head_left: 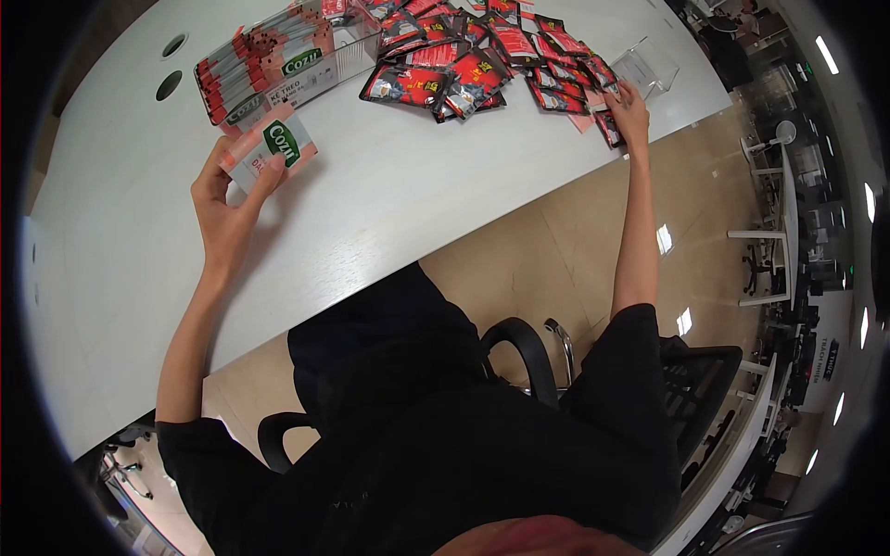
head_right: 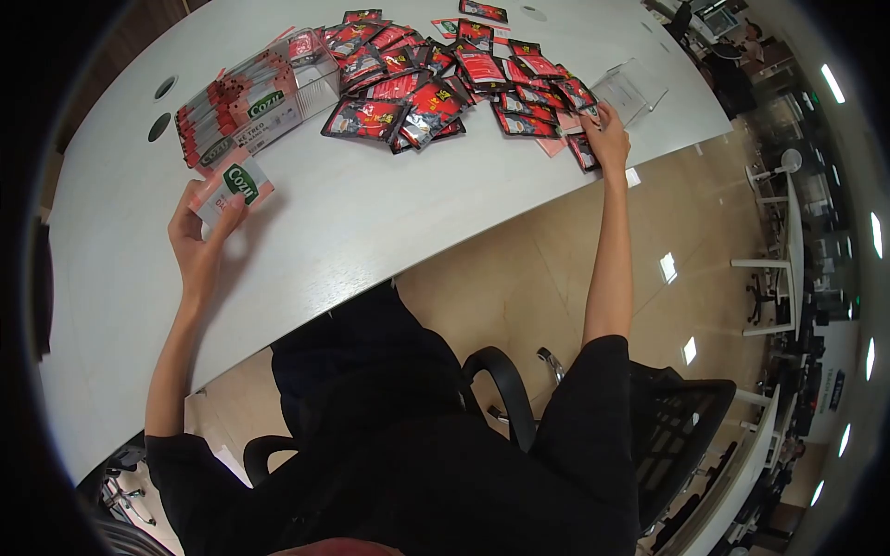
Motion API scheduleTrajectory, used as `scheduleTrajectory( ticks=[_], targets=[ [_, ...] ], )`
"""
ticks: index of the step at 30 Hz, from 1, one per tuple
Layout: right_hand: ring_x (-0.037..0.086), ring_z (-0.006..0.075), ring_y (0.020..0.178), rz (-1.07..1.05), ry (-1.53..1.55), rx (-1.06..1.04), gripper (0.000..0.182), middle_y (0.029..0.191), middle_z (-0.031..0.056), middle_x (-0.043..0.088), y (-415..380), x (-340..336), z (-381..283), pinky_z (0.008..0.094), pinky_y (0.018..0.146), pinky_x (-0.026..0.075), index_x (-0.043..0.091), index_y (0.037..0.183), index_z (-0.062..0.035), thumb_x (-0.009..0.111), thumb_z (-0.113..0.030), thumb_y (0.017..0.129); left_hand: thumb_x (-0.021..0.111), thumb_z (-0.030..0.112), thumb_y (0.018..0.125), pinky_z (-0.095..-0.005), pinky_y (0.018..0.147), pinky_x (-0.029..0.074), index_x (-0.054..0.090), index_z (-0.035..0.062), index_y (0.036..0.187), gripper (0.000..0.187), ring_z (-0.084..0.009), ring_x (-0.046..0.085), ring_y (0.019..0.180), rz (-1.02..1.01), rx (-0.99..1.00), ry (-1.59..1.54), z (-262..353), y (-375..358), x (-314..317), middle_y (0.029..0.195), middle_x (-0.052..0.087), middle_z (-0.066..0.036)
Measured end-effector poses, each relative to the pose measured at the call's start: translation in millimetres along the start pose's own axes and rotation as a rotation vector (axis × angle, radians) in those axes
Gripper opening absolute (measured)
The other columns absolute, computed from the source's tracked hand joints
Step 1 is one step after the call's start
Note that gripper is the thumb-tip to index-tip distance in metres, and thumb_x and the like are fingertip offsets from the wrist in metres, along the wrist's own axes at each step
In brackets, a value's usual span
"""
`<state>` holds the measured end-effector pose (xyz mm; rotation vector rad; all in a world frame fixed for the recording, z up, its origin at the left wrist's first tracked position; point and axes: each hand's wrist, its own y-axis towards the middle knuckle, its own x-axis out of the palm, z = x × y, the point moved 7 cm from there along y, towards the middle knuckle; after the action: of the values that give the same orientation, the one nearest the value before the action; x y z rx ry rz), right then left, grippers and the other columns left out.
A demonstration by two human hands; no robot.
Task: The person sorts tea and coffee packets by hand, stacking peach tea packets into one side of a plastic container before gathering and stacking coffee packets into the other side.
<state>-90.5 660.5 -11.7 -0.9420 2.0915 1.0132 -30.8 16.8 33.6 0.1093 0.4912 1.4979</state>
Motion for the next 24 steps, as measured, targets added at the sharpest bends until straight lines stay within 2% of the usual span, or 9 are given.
scheduleTrajectory(
  ticks=[1, 2, 4, 7, 13, 20, 21, 22, 24],
  targets=[
    [0.067, 0.0262, 0.113, 0.069, -0.081, -0.012, 0.051, 0.117, 0.0121, 0.071, -9, -7, -20, 0.0357, 0.097, 0.049, 0.064, 0.128, -0.0105, 0.074, -0.032, 0.084, 0.074, 0.016, 0.088, -0.0301, 0.090, 0.048, 0.065, 0.0016, 0.104, 0.024, -0.0116, 0.062, 0.089, 0.004, 0.003, 0.001, 1, 0, 1, 0.093, 0.067, -0.004],
    [0.067, 0.0262, 0.113, 0.071, -0.078, -0.015, 0.051, 0.117, 0.0121, 0.071, -11, -14, -32, 0.0357, 0.097, 0.049, 0.064, 0.128, -0.0105, 0.074, -0.032, 0.084, 0.074, 0.016, 0.088, -0.0292, 0.088, 0.048, 0.064, 0.0017, 0.103, 0.023, -0.0112, 0.062, 0.088, 0.007, -0.004, -0.013, 2, 1, 2, 0.093, 0.067, -0.003],
    [0.070, 0.0291, 0.100, 0.086, -0.326, -0.133, 0.033, 0.105, 0.0103, 0.074, -12, -23, -55, 0.0401, 0.087, 0.053, 0.072, 0.118, -0.0199, 0.072, -0.029, 0.086, 0.074, 0.017, 0.088, -0.0282, 0.087, 0.048, 0.064, 0.0017, 0.102, 0.023, -0.0108, 0.062, 0.087, 0.010, -0.008, -0.026, 2, 2, 2, 0.092, 0.067, -0.003],
    [0.070, 0.0346, 0.083, 0.195, -0.433, -0.227, 0.019, 0.090, 0.0110, 0.074, 0, -36, -68, 0.0432, 0.075, 0.054, 0.077, 0.104, -0.0212, 0.068, -0.022, 0.087, 0.076, 0.016, 0.087, -0.0270, 0.085, 0.047, 0.061, 0.0028, 0.095, 0.021, -0.0104, 0.063, 0.086, 0.001, -0.039, 0.002, -6, 3, -1, 0.091, 0.067, -0.003],
    [0.069, 0.0366, 0.077, 0.324, -0.356, -0.334, 0.019, 0.089, 0.0125, 0.072, 13, -57, -102, 0.0421, 0.067, 0.053, 0.076, 0.105, -0.0220, 0.066, -0.017, 0.089, 0.079, 0.013, 0.084, -0.0231, 0.072, 0.048, 0.055, 0.0042, 0.092, 0.027, -0.0093, 0.063, 0.079, -0.014, -0.034, 0.056, -3, 1, 1, 0.089, 0.069, -0.005],
    [0.070, 0.0281, 0.076, 0.555, -0.147, -0.629, 0.026, 0.095, 0.0020, 0.075, -56, -66, -215, 0.0386, 0.069, 0.053, 0.076, 0.104, -0.0227, 0.065, -0.006, 0.087, 0.073, 0.007, 0.088, -0.0275, 0.074, 0.055, 0.050, 0.0021, 0.117, 0.037, -0.0180, 0.070, 0.092, 0.019, 0.172, 0.069, 18, 0, 10, 0.100, 0.071, -0.014],
    [0.070, 0.0248, 0.078, 0.556, -0.083, -0.809, 0.028, 0.096, 0.0002, 0.075, -74, -60, -244, 0.0366, 0.072, 0.052, 0.077, 0.104, -0.0212, 0.065, -0.004, 0.086, 0.072, 0.007, 0.090, -0.0280, 0.075, 0.055, 0.049, 0.0013, 0.121, 0.039, -0.0190, 0.071, 0.092, -0.006, 0.218, 0.065, 21, -2, 13, 0.101, 0.071, -0.015],
    [0.069, 0.0216, 0.079, 0.559, -0.010, -0.984, 0.029, 0.096, -0.0015, 0.075, -96, -52, -271, 0.0346, 0.074, 0.052, 0.077, 0.104, -0.0197, 0.065, -0.002, 0.084, 0.072, 0.007, 0.090, -0.0280, 0.075, 0.055, 0.049, 0.0013, 0.121, 0.039, -0.0190, 0.071, 0.092, 0.002, 0.213, 0.081, 21, -4, 11, 0.101, 0.071, -0.015],
    [0.068, 0.0183, 0.083, 0.444, 0.127, -1.071, 0.031, 0.095, -0.0016, 0.075, -124, -32, -317, 0.0326, 0.078, 0.050, 0.077, 0.104, -0.0170, 0.065, -0.001, 0.081, 0.068, 0.008, 0.093, -0.0282, 0.074, 0.056, 0.047, 0.0005, 0.124, 0.039, -0.0196, 0.071, 0.089, -0.188, -0.025, -0.029, 5, -2, 20, 0.102, 0.070, -0.013]
  ],
)
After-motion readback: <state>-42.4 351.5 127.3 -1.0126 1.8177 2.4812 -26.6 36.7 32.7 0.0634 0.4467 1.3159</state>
